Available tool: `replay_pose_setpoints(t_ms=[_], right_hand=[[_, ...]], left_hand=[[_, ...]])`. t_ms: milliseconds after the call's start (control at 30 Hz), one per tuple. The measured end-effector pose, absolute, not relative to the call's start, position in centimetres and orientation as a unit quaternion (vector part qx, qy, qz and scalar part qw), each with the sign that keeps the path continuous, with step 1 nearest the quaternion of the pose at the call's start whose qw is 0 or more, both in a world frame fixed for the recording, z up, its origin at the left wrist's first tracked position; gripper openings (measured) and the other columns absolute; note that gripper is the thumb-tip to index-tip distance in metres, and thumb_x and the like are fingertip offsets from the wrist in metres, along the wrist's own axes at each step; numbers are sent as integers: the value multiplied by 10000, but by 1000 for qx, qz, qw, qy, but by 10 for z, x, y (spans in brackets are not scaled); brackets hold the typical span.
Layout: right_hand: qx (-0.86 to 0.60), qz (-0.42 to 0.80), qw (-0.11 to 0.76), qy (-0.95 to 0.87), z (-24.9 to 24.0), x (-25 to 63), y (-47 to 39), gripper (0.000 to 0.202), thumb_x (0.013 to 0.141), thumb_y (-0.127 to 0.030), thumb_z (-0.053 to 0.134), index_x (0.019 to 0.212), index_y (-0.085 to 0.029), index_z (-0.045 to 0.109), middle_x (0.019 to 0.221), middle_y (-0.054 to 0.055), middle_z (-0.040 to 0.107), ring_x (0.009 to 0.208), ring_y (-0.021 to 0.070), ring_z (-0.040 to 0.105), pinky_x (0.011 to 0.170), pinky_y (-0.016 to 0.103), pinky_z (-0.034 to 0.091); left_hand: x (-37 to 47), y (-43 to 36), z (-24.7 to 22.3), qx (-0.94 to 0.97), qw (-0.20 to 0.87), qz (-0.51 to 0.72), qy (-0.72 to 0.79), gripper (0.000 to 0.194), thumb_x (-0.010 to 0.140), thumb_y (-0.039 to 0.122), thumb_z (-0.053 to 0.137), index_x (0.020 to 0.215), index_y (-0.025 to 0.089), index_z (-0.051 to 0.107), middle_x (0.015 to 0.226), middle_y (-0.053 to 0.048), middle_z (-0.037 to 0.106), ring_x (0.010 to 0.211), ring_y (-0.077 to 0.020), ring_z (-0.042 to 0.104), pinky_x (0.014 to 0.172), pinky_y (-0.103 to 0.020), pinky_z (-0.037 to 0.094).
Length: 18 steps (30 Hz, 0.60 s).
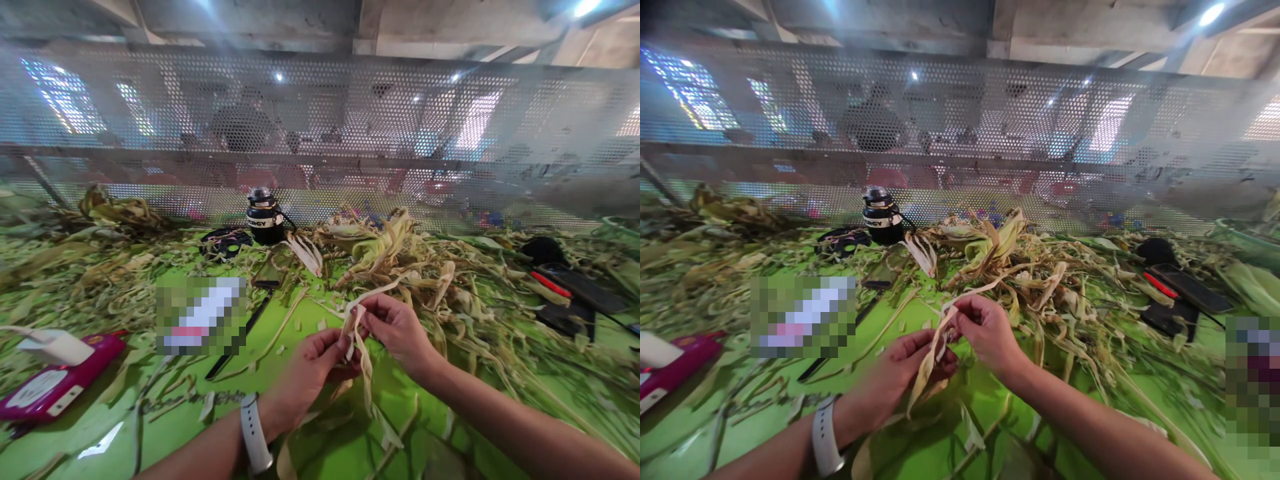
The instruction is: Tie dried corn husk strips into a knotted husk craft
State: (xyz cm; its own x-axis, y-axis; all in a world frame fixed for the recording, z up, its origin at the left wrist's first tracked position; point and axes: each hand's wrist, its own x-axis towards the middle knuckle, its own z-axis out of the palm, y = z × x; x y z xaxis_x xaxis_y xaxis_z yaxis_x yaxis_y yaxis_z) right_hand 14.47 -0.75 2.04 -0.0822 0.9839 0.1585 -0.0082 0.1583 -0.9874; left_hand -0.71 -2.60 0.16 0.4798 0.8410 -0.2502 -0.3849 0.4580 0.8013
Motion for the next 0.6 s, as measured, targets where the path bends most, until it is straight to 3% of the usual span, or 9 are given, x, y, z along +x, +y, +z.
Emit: replay_pose_setpoints(t_ms=[167,367,467,600], right_hand=[[-494,458,469,-571,19,147,-8,225,658,-323,717,735,-163,578,599,-22,590,526,106,513,495,223,412],[-458,529,448,-556,19,144,-9,261,666,-389,705,684,-153,597,604,-11,588,535,121,524,522,249,422],[-463,531,478,-524,18,144,-9,237,629,-348,733,657,-158,593,583,-29,561,552,117,514,549,245,415],[-476,502,499,-523,16,146,-7,206,625,-299,733,622,-166,577,566,-42,537,542,100,471,538,228,375]], left_hand=[[-7,-26,7,370,761,416,333,230,656,328,761,749,144,658,697,-7,633,653,-127,589,751,-277,487],[-7,-25,5,392,756,413,323,284,677,363,738,843,146,659,791,-33,668,748,-163,621,809,-310,482],[-7,-24,8,392,733,437,344,303,681,331,741,901,170,608,818,-25,682,749,-160,630,747,-281,489],[-12,-22,11,379,715,445,383,241,705,323,717,827,178,567,705,-7,678,629,-145,625,612,-246,481]])
